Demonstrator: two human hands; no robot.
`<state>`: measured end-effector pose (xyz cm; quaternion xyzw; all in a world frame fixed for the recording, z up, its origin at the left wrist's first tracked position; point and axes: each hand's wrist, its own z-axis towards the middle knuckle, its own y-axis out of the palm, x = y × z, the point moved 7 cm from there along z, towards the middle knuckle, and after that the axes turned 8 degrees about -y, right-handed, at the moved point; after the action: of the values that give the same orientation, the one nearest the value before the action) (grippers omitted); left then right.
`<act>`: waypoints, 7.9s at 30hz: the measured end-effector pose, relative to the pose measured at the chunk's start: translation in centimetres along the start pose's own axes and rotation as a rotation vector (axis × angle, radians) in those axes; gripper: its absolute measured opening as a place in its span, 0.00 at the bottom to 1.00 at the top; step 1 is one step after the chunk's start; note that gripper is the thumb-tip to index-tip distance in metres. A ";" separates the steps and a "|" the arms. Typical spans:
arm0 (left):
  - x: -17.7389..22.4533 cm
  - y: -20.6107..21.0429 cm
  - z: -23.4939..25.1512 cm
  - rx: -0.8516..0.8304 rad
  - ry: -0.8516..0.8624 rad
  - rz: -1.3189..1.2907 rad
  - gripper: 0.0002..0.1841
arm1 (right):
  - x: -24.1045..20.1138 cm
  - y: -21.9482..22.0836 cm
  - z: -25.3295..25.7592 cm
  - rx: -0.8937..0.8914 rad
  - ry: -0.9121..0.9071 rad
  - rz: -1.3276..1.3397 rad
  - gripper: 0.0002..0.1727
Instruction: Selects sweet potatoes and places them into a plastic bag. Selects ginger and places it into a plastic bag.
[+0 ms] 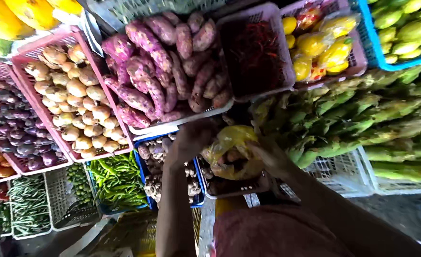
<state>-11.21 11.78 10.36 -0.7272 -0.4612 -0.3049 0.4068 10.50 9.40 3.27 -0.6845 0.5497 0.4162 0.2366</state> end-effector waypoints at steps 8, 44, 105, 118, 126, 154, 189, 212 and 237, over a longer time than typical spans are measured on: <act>-12.1 16.5 -1.4 -0.147 -0.442 0.247 0.28 | -0.5 2.2 -1.6 -0.084 0.033 -0.020 0.22; 0.2 -7.1 6.9 0.634 -0.251 0.305 0.29 | -0.2 -1.3 0.1 0.192 0.089 0.054 0.18; -2.1 -25.7 4.6 0.948 -0.255 0.204 0.37 | -19.1 5.1 13.3 0.134 -0.725 -0.626 0.35; -6.4 -2.6 -1.0 0.101 -0.013 -0.094 0.14 | -13.5 8.4 13.4 -0.303 -0.552 -1.124 0.23; -16.3 18.2 0.9 -0.303 -0.593 0.365 0.25 | 6.3 1.9 9.4 -0.407 0.137 -0.960 0.32; -1.4 -8.1 -8.7 0.545 0.077 -0.138 0.16 | 2.6 -1.2 1.4 0.080 0.173 -0.199 0.26; -10.6 -4.6 3.7 0.961 -0.185 0.152 0.31 | 2.0 -0.2 1.4 0.015 0.162 -0.164 0.22; -11.2 18.5 -5.4 -0.304 -0.271 0.444 0.23 | 0.0 2.3 -3.8 -0.151 0.051 -0.179 0.21; 1.3 -23.3 -2.3 0.833 -0.129 0.292 0.40 | 1.0 0.2 0.0 0.082 0.220 -0.159 0.19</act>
<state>-32.25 15.98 19.73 -0.5764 -0.4616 0.0137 0.6742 10.32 8.76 2.47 -0.7571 0.5330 0.2958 0.2350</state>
